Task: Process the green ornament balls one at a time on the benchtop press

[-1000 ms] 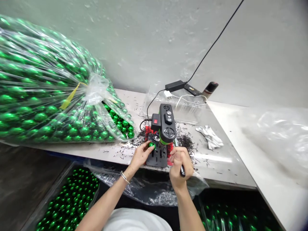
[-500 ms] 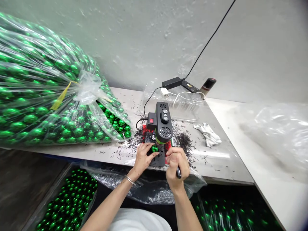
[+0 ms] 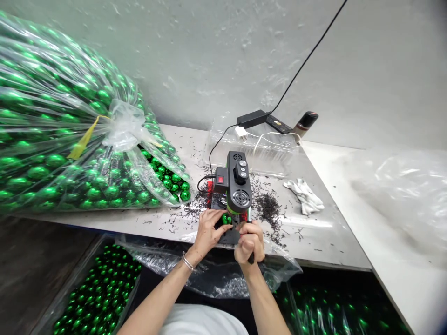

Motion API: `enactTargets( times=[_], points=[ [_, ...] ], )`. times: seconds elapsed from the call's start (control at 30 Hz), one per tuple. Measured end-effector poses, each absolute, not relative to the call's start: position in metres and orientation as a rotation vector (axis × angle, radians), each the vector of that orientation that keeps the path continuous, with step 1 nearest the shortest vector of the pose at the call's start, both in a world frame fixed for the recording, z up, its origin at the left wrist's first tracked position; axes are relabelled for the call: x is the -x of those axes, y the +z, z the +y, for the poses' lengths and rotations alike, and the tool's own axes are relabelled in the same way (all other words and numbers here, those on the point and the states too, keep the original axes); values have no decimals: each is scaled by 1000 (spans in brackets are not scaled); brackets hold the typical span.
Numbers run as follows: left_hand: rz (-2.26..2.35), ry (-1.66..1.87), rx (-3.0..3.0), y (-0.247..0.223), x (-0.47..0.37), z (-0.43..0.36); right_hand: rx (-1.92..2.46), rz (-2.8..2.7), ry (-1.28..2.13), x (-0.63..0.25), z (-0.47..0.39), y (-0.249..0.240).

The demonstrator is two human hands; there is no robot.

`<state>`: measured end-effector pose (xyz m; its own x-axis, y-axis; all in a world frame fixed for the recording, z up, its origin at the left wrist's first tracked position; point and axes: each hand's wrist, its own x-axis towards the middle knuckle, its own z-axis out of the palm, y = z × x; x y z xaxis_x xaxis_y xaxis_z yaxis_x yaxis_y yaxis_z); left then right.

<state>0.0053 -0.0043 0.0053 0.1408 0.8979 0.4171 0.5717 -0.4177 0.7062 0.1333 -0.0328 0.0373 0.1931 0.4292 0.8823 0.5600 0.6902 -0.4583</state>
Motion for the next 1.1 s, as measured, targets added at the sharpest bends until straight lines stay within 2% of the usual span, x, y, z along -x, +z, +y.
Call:
enactTargets(
  times=[0.3,0.47,0.63,0.77,0.87,1.0,1.1],
  points=[
    [1414,1168,-2000,9,-9,-3,830,-1534,-113,-139,-32,41],
    [1444,1240,-1926,11,-7,-4,927,-1429,49,-140,-39,95],
    [1427,1266,-2007,9,15,-53,987,-1437,219,-137,-40,142],
    [1419,1311,-2188,10,37,-73,959,-1404,155,-133,-39,137],
    [1662,1313,-2265,23,54,-41,962,-1384,140,-131,-40,128],
    [2045,920,-2324,42,76,22,942,-1399,114,-131,-40,127],
    [2023,592,-2363,47,87,47,942,-1412,93,-131,-40,127]
  ],
)
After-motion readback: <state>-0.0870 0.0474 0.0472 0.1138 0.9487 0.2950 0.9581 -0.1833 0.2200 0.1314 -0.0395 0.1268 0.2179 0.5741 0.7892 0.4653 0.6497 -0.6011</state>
